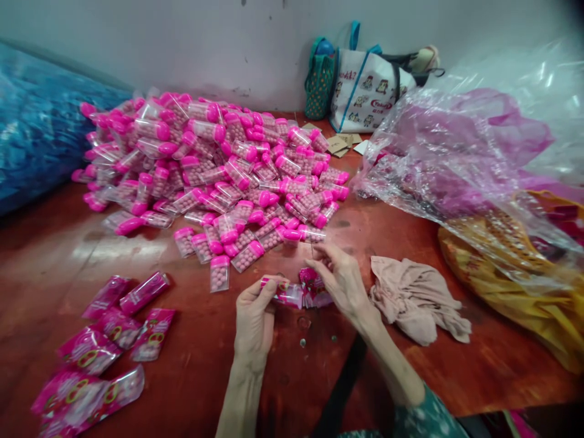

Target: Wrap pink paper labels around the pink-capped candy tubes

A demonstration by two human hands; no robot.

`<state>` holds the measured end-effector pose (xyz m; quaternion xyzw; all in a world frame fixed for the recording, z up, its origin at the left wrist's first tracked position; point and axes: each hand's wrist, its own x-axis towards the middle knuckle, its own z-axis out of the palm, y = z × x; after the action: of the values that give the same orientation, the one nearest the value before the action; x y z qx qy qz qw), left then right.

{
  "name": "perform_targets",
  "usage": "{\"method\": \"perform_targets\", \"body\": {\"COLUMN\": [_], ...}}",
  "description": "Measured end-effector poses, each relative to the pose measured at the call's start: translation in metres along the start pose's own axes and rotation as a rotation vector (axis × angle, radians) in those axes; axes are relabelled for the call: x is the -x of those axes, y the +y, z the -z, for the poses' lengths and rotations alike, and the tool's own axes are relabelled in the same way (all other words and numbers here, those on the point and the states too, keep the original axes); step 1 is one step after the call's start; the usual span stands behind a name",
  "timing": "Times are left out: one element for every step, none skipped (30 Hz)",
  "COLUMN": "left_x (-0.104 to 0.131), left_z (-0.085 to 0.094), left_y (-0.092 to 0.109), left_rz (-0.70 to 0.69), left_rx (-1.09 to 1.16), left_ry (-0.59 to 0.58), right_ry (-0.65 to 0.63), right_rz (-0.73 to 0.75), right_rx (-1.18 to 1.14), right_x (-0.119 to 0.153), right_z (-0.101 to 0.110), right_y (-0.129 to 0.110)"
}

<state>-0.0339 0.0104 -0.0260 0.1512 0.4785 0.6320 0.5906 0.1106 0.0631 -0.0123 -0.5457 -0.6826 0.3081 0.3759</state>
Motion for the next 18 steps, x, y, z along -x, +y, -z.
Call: {"method": "perform_targets", "body": {"left_x": [-0.001, -0.002, -0.003, -0.003, -0.003, -0.003, -0.004, -0.004, -0.004, -0.004, -0.004, -0.003, -0.003, -0.003, -0.003, -0.004, -0.004, -0.004], "left_z": [0.001, 0.002, 0.003, 0.003, 0.004, 0.004, 0.004, 0.004, 0.003, 0.002, 0.001, 0.001, 0.000, 0.000, 0.000, 0.000, 0.001, 0.002], "left_y": [0.001, 0.003, 0.004, 0.005, 0.007, 0.008, 0.009, 0.010, 0.011, 0.012, 0.013, 0.014, 0.014, 0.015, 0.015, 0.015, 0.015, 0.014], "left_rz": [0.027, 0.048, 0.065, 0.076, 0.083, 0.089, 0.097, 0.107, 0.119, 0.129, 0.139, 0.148, 0.152, 0.153, 0.149, 0.141, 0.130, 0.115], "left_rx": [0.058, 0.108, 0.150, 0.186, 0.220, 0.253, 0.282, 0.309, 0.331, 0.351, 0.365, 0.373, 0.377, 0.378, 0.377, 0.372, 0.365, 0.358], "left_ry": [0.031, 0.053, 0.068, 0.079, 0.088, 0.097, 0.108, 0.125, 0.148, 0.177, 0.209, 0.237, 0.256, 0.263, 0.259, 0.249, 0.236, 0.222], "right_ry": [0.017, 0.041, 0.055, 0.066, 0.078, 0.088, 0.098, 0.104, 0.105, 0.103, 0.097, 0.089, 0.082, 0.076, 0.069, 0.053, 0.031, -0.009], "right_rz": [0.026, 0.054, 0.063, 0.068, 0.071, 0.069, 0.068, 0.066, 0.064, 0.061, 0.059, 0.055, 0.050, 0.044, 0.038, 0.029, 0.018, 0.007], "right_rx": [0.046, 0.080, 0.088, 0.093, 0.094, 0.092, 0.090, 0.087, 0.081, 0.073, 0.060, 0.044, 0.025, 0.005, -0.011, -0.038, -0.068, -0.106], "right_x": [-0.009, -0.016, -0.023, -0.027, -0.031, -0.033, -0.035, -0.036, -0.037, -0.039, -0.040, -0.040, -0.040, -0.038, -0.035, -0.030, -0.024, -0.016], "right_z": [-0.006, -0.012, -0.019, -0.026, -0.033, -0.039, -0.044, -0.047, -0.050, -0.052, -0.052, -0.052, -0.050, -0.047, -0.043, -0.038, -0.031, -0.024], "right_y": [0.004, 0.009, 0.013, 0.016, 0.019, 0.021, 0.022, 0.022, 0.021, 0.020, 0.018, 0.016, 0.013, 0.010, 0.007, 0.002, -0.002, -0.007]}}
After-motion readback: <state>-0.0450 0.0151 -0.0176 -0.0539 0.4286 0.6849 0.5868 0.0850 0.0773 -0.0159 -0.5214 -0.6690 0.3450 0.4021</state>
